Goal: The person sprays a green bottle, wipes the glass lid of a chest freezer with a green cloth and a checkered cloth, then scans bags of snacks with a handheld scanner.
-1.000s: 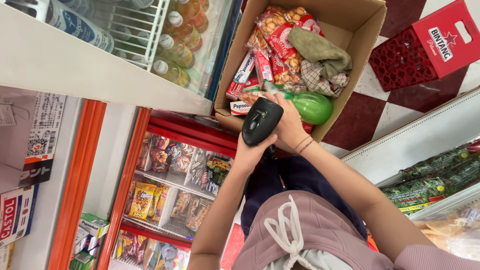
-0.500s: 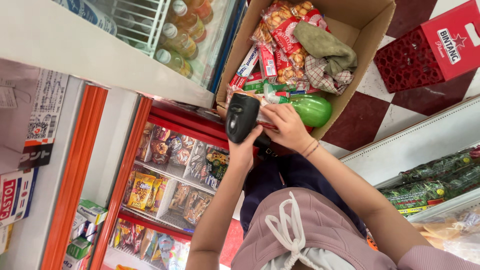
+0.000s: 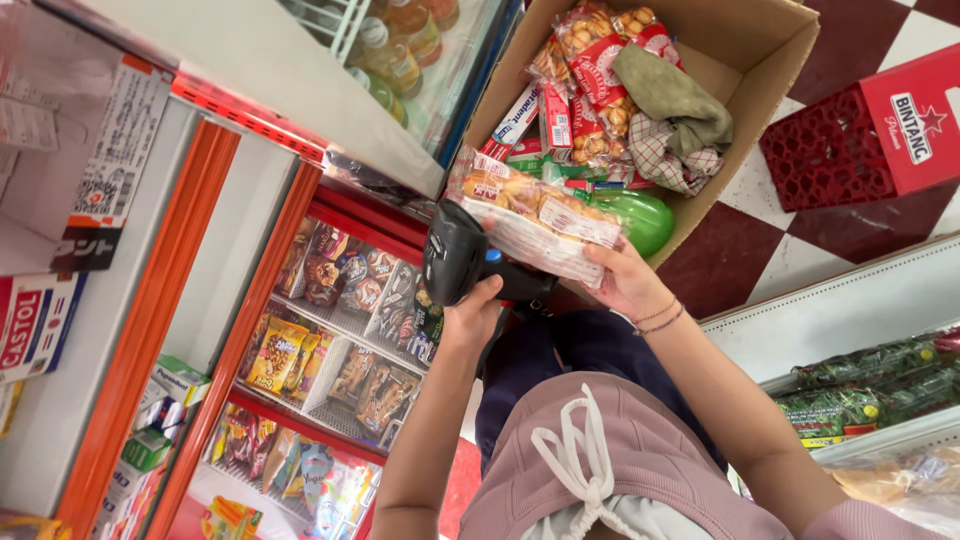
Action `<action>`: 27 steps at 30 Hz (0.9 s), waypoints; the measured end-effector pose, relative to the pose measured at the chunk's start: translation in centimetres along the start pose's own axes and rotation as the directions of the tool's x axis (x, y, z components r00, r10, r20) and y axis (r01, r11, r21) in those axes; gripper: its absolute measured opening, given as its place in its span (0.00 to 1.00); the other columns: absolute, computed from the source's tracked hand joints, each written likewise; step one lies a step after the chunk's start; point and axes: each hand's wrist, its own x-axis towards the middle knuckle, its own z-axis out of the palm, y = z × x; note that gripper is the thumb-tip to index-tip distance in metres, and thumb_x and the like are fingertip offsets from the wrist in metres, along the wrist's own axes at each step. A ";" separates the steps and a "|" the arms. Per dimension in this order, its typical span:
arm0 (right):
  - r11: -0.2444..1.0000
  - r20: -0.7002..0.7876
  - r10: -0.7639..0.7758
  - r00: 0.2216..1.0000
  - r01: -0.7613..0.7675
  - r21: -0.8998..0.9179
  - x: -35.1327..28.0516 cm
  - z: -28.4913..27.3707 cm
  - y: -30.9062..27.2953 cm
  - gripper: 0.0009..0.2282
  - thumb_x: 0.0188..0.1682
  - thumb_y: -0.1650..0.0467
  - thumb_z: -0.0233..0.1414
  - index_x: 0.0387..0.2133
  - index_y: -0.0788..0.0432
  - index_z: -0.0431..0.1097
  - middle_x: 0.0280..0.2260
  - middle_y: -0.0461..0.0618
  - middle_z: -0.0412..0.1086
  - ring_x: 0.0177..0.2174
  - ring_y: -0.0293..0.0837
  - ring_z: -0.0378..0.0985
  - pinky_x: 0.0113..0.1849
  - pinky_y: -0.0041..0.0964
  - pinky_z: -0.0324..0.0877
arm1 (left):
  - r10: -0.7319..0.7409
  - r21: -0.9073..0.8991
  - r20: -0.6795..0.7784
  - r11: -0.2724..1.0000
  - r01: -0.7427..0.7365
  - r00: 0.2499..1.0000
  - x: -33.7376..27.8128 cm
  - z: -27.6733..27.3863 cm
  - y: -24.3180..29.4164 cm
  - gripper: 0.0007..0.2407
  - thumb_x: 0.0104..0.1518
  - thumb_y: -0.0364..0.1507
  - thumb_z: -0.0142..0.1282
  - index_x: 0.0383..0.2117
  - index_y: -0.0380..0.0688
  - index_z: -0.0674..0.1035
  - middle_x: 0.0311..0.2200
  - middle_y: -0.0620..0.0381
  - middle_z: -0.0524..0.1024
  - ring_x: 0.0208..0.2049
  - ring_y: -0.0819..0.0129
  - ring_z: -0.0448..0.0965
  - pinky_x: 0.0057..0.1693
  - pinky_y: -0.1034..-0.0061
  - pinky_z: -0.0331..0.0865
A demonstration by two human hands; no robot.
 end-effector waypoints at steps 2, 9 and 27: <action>0.995 0.047 -0.009 0.999 0.014 -0.101 -0.5 0.3 -0.5 0.29 0.48 0.79 0.58 0.64 0.64 0.58 0.59 0.57 0.66 0.56 0.49 0.73 0.57 0.47 0.70 | -0.102 -0.018 -0.113 0.995 0.101 0.988 -0.4 -0.5 0.0 0.26 0.55 0.15 0.57 0.63 0.38 0.69 0.54 0.50 0.72 0.56 0.57 0.76 0.64 0.56 0.70; 0.961 0.080 -0.047 0.996 0.066 -0.268 -0.8 0.4 -2.0 0.25 0.47 0.83 0.58 0.60 0.65 0.63 0.56 0.56 0.70 0.56 0.49 0.73 0.56 0.47 0.70 | 0.046 0.465 -0.268 0.881 0.087 0.962 -2.5 -0.4 2.7 0.14 0.58 0.22 0.64 0.50 0.36 0.78 0.41 0.54 0.79 0.44 0.65 0.83 0.54 0.68 0.76; 0.832 0.273 0.214 0.938 -0.029 -0.554 1.5 8.2 4.3 0.28 0.42 0.83 0.58 0.60 0.67 0.64 0.56 0.56 0.71 0.56 0.48 0.74 0.58 0.46 0.70 | 0.429 0.863 -0.294 0.503 0.045 0.854 -11.0 -0.6 11.5 0.07 0.50 0.24 0.70 0.33 0.36 0.85 0.29 0.56 0.85 0.30 0.74 0.84 0.41 0.77 0.75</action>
